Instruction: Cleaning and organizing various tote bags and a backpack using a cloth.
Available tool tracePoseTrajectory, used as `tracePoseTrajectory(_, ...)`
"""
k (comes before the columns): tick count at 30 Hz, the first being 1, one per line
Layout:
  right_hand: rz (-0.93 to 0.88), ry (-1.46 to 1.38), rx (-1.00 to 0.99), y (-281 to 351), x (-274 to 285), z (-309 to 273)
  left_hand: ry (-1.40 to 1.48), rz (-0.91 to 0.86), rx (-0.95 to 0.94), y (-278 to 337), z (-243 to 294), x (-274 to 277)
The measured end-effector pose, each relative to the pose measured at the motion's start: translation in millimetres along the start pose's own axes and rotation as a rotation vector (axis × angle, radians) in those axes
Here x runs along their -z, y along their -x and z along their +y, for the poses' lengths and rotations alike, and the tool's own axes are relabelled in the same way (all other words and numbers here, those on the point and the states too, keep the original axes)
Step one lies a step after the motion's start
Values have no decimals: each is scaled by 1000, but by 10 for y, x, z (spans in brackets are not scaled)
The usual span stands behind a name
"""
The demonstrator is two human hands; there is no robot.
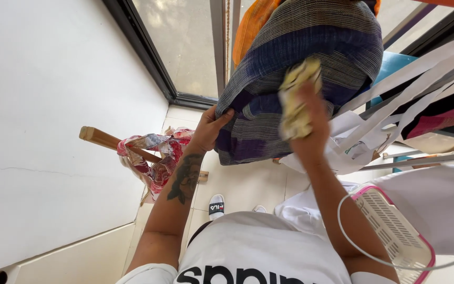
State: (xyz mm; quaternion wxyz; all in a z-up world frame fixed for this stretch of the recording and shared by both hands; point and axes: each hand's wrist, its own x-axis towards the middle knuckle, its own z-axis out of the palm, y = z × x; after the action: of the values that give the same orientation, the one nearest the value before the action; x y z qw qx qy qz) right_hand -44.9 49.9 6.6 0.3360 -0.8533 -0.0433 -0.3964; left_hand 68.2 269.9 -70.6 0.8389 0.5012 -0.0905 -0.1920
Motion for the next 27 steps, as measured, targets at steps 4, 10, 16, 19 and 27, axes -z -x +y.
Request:
tracePoseTrajectory(4, -336, -154, 233, 727, -347, -45, -6, -1, 8, -14, -6, 18)
tracePoseTrajectory(10, -581, -497, 69, 889, -326, 86, -38, -11, -4, -22, -31, 68)
tracePoseTrajectory(16, -236, 141, -147, 367, 254, 715, -40, -12, -22, -36, -12, 76)
tracePoseTrajectory(19, 96, 447, -262, 369, 349, 1007, -52, -6, -18, -32, -16, 66)
tracePoseTrajectory(27, -294, -245, -363, 416, -178, -210, -32, 5, 9, 14, 106, -87)
